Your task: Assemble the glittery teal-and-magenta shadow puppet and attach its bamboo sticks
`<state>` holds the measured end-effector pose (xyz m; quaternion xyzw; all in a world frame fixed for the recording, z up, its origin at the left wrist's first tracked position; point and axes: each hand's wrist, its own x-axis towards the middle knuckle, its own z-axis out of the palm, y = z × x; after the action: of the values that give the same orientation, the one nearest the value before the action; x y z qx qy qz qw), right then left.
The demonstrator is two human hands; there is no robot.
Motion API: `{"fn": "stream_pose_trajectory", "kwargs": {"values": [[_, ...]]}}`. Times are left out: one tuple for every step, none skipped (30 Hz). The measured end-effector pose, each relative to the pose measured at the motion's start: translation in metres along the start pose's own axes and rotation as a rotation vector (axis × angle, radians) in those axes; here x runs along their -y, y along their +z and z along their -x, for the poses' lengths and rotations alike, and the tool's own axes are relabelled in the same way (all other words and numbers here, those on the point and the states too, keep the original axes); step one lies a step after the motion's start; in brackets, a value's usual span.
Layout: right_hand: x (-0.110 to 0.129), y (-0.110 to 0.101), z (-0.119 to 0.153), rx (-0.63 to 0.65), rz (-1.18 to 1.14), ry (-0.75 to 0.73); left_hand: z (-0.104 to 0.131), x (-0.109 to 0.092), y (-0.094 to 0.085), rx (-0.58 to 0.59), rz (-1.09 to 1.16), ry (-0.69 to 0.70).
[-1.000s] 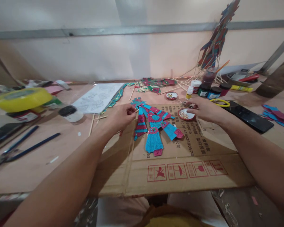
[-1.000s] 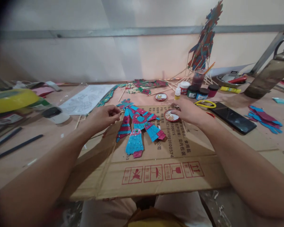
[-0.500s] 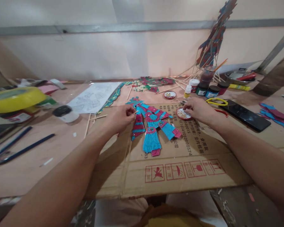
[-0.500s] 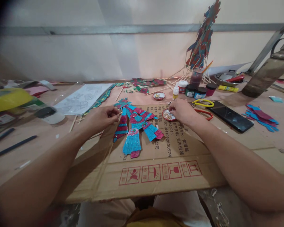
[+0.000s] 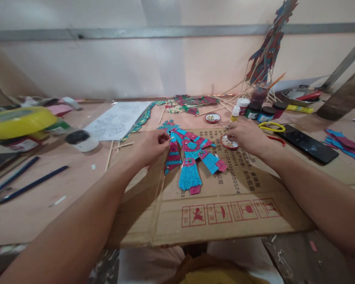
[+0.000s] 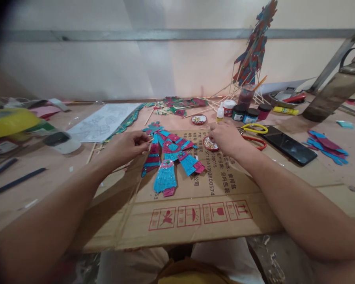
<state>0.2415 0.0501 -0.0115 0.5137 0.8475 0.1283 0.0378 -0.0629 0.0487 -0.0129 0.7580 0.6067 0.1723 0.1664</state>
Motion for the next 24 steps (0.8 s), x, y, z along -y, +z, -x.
{"fn": "stream_pose_trajectory", "kwargs": {"values": [[0.001, -0.001, 0.0, 0.009, 0.023, -0.008, 0.0, 0.0, 0.0, 0.002, -0.001, -0.002], [0.002, -0.002, -0.001, 0.01, 0.043, -0.02, -0.001, 0.0, 0.0, 0.0, -0.004, -0.005], [0.003, -0.002, -0.001, 0.011, 0.059, -0.032, -0.001, 0.0, 0.0, -0.002, -0.006, -0.007], [0.004, -0.003, -0.001, 0.013, 0.072, -0.041, -0.001, 0.0, 0.001, -0.006, -0.009, -0.007], [0.005, -0.003, -0.001, 0.019, 0.081, -0.045, -0.001, 0.0, 0.001, -0.01, -0.009, -0.006], [0.005, -0.003, -0.002, 0.025, 0.084, -0.043, 0.0, 0.0, 0.001, -0.012, -0.006, -0.004], [0.005, -0.002, -0.002, 0.032, 0.084, -0.04, 0.0, -0.001, 0.001, -0.012, -0.001, -0.002], [0.005, -0.002, -0.003, 0.04, 0.081, -0.037, 0.0, -0.001, 0.001, -0.012, 0.003, -0.003], [0.005, -0.001, -0.003, 0.047, 0.076, -0.034, 0.001, -0.001, 0.001, -0.012, 0.005, -0.004], [0.004, 0.0, -0.004, 0.052, 0.07, -0.028, 0.001, -0.001, 0.001, -0.015, 0.005, -0.007], [0.003, 0.001, -0.004, 0.055, 0.064, -0.02, 0.001, -0.001, 0.0, -0.016, 0.003, -0.01], [0.002, 0.002, -0.004, 0.055, 0.058, -0.009, 0.001, -0.001, 0.0, -0.017, 0.004, -0.01], [0.0, 0.003, -0.004, 0.055, 0.051, 0.003, 0.001, -0.001, 0.001, -0.016, 0.007, -0.01], [-0.003, 0.004, -0.004, 0.052, 0.042, 0.013, 0.0, -0.001, 0.001, -0.014, 0.013, -0.009], [-0.006, 0.005, -0.004, 0.048, 0.029, 0.02, 0.0, -0.001, 0.001, -0.013, 0.017, -0.008], [-0.008, 0.005, -0.004, 0.043, 0.012, 0.023, 0.0, 0.0, 0.001, -0.013, 0.02, -0.009], [-0.011, 0.006, -0.004, 0.044, -0.006, 0.022, -0.001, 0.0, 0.001, -0.014, 0.02, -0.011], [-0.013, 0.007, -0.004, 0.047, -0.024, 0.019, -0.001, 0.0, 0.001, -0.015, 0.017, -0.012], [-0.015, 0.007, -0.004, 0.051, -0.038, 0.016, -0.001, 0.0, 0.001, -0.016, 0.012, -0.013], [-0.016, 0.008, -0.004, 0.056, -0.048, 0.013, -0.001, 0.0, 0.001, -0.016, 0.009, -0.011], [-0.016, 0.008, -0.005, 0.061, -0.053, 0.009, -0.001, 0.0, 0.001, -0.014, 0.005, -0.009], [-0.015, 0.009, -0.005, 0.065, -0.055, 0.006, -0.001, 0.001, 0.001, -0.014, 0.0, -0.006], [-0.014, 0.009, -0.005, 0.065, -0.056, 0.004, -0.001, 0.001, 0.001, -0.014, -0.006, -0.003], [-0.013, 0.009, -0.006, 0.064, -0.059, 0.003, -0.001, 0.0, 0.001, -0.015, -0.012, 0.0]]}}
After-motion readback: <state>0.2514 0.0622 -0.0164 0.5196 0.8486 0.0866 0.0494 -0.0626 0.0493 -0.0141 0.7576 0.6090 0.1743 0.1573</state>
